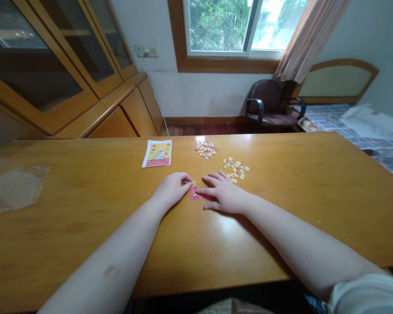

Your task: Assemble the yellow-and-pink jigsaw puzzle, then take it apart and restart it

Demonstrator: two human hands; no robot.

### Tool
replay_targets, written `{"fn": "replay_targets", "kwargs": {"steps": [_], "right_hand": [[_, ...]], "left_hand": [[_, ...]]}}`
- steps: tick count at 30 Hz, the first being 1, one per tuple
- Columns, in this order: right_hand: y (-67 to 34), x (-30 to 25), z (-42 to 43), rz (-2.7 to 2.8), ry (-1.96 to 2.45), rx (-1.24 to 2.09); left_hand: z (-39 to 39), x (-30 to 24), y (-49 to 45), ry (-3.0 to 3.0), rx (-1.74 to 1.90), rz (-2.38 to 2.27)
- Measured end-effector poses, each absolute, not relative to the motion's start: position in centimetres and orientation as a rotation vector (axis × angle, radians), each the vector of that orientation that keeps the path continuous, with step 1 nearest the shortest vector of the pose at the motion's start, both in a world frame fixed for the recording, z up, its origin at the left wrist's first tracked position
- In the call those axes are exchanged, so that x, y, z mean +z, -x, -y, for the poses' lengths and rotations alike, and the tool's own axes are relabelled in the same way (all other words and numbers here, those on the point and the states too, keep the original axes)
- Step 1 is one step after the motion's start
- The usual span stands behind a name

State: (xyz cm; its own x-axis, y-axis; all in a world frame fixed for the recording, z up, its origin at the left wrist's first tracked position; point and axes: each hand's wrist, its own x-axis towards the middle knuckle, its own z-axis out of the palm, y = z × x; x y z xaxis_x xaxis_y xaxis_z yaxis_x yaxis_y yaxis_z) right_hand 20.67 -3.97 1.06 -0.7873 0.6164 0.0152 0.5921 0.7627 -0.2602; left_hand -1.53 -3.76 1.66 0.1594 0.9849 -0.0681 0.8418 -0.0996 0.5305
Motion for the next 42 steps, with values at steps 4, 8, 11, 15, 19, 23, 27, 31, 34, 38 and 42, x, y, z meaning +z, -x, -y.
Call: {"fn": "replay_targets", "kwargs": {"steps": [4,8,11,15,19,23,27,31,34,38,42], "right_hand": [[-20.70,1.04,3.95,2.859,0.987,0.367],[-20.75,1.01,3.93,2.867,0.997,0.365],[-20.77,0.99,3.92,2.872,0.995,0.361],[-20.73,1.04,3.94,2.876,0.996,0.360],[-20.69,1.10,4.02,2.880,0.996,0.356],[-20.66,1.10,4.09,2.887,1.000,0.339],[-20.59,1.15,4.15,2.895,1.008,0.318],[-20.54,1.24,4.18,2.904,1.006,0.303],[-20.54,1.16,4.18,2.906,1.003,0.295],[-20.61,0.95,4.13,2.900,0.978,0.269],[-20.69,1.02,3.92,2.808,0.975,0.185]], "left_hand": [[3.90,1.87,1.26,-1.997,0.391,-1.767],[3.95,1.94,1.07,-1.993,0.370,-1.788],[3.98,1.90,1.03,-1.992,0.362,-1.791],[4.02,1.81,1.05,-1.992,0.351,-1.793],[4.15,1.81,1.05,-2.029,0.410,-1.763],[4.22,1.83,1.00,-2.069,0.398,-1.728],[4.15,1.78,0.98,-2.071,0.360,-1.743],[4.12,1.79,0.97,-2.068,0.342,-1.753],[4.10,1.81,0.96,-2.058,0.327,-1.756],[4.09,1.73,0.96,-2.059,0.343,-1.757],[4.06,1.53,1.02,-2.059,0.397,-1.742]]}}
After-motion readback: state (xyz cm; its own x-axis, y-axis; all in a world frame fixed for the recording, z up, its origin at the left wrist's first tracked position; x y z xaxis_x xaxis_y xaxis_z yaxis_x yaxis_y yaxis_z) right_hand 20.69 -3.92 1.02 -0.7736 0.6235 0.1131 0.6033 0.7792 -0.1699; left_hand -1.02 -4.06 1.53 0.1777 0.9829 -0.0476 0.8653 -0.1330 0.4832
